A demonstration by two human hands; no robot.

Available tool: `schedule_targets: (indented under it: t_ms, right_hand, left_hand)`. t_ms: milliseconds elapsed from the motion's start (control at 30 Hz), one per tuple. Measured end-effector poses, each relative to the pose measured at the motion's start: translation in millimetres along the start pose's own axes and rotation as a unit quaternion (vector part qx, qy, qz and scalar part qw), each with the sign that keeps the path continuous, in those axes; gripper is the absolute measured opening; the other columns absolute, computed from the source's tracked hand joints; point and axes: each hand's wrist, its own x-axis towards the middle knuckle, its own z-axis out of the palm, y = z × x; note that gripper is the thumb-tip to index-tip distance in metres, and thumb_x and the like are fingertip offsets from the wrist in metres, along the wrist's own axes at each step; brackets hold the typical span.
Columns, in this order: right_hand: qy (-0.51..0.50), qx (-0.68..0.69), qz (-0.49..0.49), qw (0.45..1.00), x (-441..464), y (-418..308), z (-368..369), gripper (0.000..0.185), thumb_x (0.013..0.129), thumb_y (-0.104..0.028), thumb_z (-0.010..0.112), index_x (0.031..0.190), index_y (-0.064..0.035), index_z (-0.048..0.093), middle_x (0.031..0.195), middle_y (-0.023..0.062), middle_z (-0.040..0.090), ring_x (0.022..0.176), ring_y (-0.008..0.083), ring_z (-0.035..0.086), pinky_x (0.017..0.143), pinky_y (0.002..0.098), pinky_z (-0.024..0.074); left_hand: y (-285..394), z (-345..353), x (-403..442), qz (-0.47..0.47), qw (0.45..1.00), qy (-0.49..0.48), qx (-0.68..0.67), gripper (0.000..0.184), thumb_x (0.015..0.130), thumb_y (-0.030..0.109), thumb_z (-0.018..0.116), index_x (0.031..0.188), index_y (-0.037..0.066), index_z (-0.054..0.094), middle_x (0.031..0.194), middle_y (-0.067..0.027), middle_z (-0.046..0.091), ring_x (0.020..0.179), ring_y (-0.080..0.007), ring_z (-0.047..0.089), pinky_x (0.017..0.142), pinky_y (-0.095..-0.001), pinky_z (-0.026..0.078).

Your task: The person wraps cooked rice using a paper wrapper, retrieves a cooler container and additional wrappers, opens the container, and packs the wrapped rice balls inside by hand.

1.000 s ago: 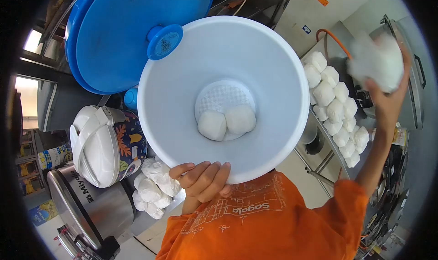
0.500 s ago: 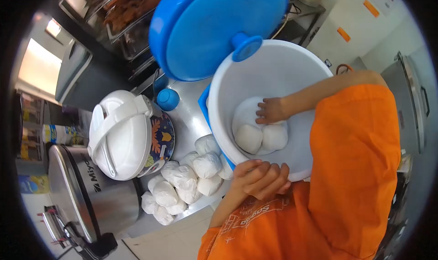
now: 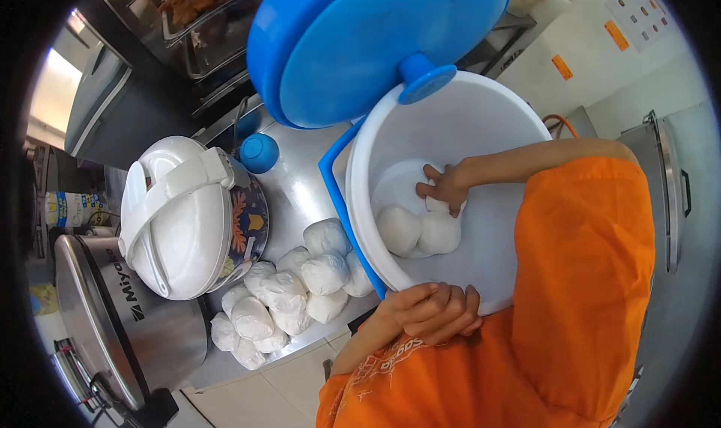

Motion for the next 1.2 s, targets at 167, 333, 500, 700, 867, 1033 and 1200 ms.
schedule_targets:
  t_ms: [167, 333, 500, 700, 867, 1033, 1200]
  right_hand:
    - [0.0, 0.011, -0.05, 0.999, -4.7, 1.3, -11.5, 0.107, 0.054, -0.038, 0.079, 0.135, -0.0237, 0.011, 0.129, 0.0219, 0.019, 0.117, 0.0439, 0.034, 0.095, 0.0472, 0.0337]
    - [0.12, 0.028, -0.089, 0.988, -1.0, -37.0, -28.6, 0.103, 0.055, -0.043, 0.078, 0.136, -0.0241, 0.017, 0.13, 0.026, 0.021, 0.115, 0.0458, 0.036, 0.095, 0.0471, 0.0349]
    - [0.162, 0.022, -0.178, 0.97, -5.1, -62.7, -2.5, 0.083, 0.069, -0.035, 0.07, 0.136, -0.0273, 0.022, 0.128, 0.0214, 0.028, 0.106, 0.0447, 0.043, 0.088, 0.0456, 0.0418]
    - [0.19, -0.132, -0.224, 0.947, -1.6, -63.1, 10.6, 0.077, 0.071, -0.033, 0.068, 0.133, -0.033, 0.025, 0.131, 0.0181, 0.026, 0.11, 0.0433, 0.042, 0.087, 0.0462, 0.0441]
    - [0.145, -0.223, -0.217, 0.939, 0.0, -72.3, 6.0, 0.079, 0.069, -0.037, 0.069, 0.134, -0.0316, 0.025, 0.135, 0.0156, 0.023, 0.113, 0.0392, 0.042, 0.086, 0.0476, 0.0428]
    - [0.19, -0.203, -0.182, 0.943, -7.4, -66.6, -15.7, 0.092, 0.064, -0.051, 0.069, 0.137, -0.0223, 0.022, 0.123, 0.0159, 0.043, 0.112, 0.037, 0.045, 0.092, 0.0487, 0.0362]
    - [0.402, -0.049, -0.099, 0.909, -133.7, -61.0, -65.4, 0.055, 0.074, -0.042, 0.064, 0.112, -0.0038, 0.05, 0.11, 0.0165, 0.053, 0.099, 0.0322, 0.052, 0.086, 0.039, 0.0409]
  left_hand:
    - [0.4, 0.6, 0.5, -0.014, 1.0, 0.003, 0.023, 0.025, 0.081, 0.031, 0.045, 0.066, 0.014, 0.056, 0.061, 0.0043, 0.049, 0.059, -0.0084, 0.045, 0.07, -0.0214, 0.038]
    - [2.3, -0.8, -0.3, -0.03, 0.999, -0.006, 0.028, 0.024, 0.081, 0.032, 0.044, 0.067, 0.018, 0.058, 0.062, 0.0062, 0.049, 0.061, -0.0072, 0.046, 0.073, -0.0217, 0.036]
    - [1.8, -5.3, 1.1, -0.022, 0.998, -0.041, 0.04, 0.025, 0.082, 0.032, 0.043, 0.069, 0.022, 0.062, 0.062, 0.008, 0.051, 0.064, -0.0058, 0.049, 0.073, -0.0224, 0.035]
    - [3.0, -6.0, 0.2, -0.024, 0.998, -0.043, 0.03, 0.025, 0.081, 0.032, 0.043, 0.069, 0.021, 0.063, 0.062, 0.0083, 0.051, 0.063, -0.006, 0.05, 0.071, -0.0231, 0.035]
    - [-0.2, -7.8, 0.5, -0.01, 0.998, -0.05, 0.036, 0.025, 0.082, 0.032, 0.043, 0.072, 0.021, 0.063, 0.063, 0.0081, 0.051, 0.065, -0.0061, 0.05, 0.071, -0.023, 0.035]
    - [-0.8, -8.8, 1.4, -0.005, 0.997, -0.071, 0.044, 0.027, 0.085, 0.034, 0.042, 0.073, 0.02, 0.062, 0.065, 0.0081, 0.052, 0.066, -0.0059, 0.05, 0.073, -0.0247, 0.036]
    - [2.4, -11.7, 5.0, -0.041, 0.996, -0.067, 0.04, 0.023, 0.083, 0.03, 0.045, 0.069, 0.019, 0.059, 0.061, 0.0067, 0.049, 0.061, -0.0057, 0.048, 0.07, -0.0204, 0.038]
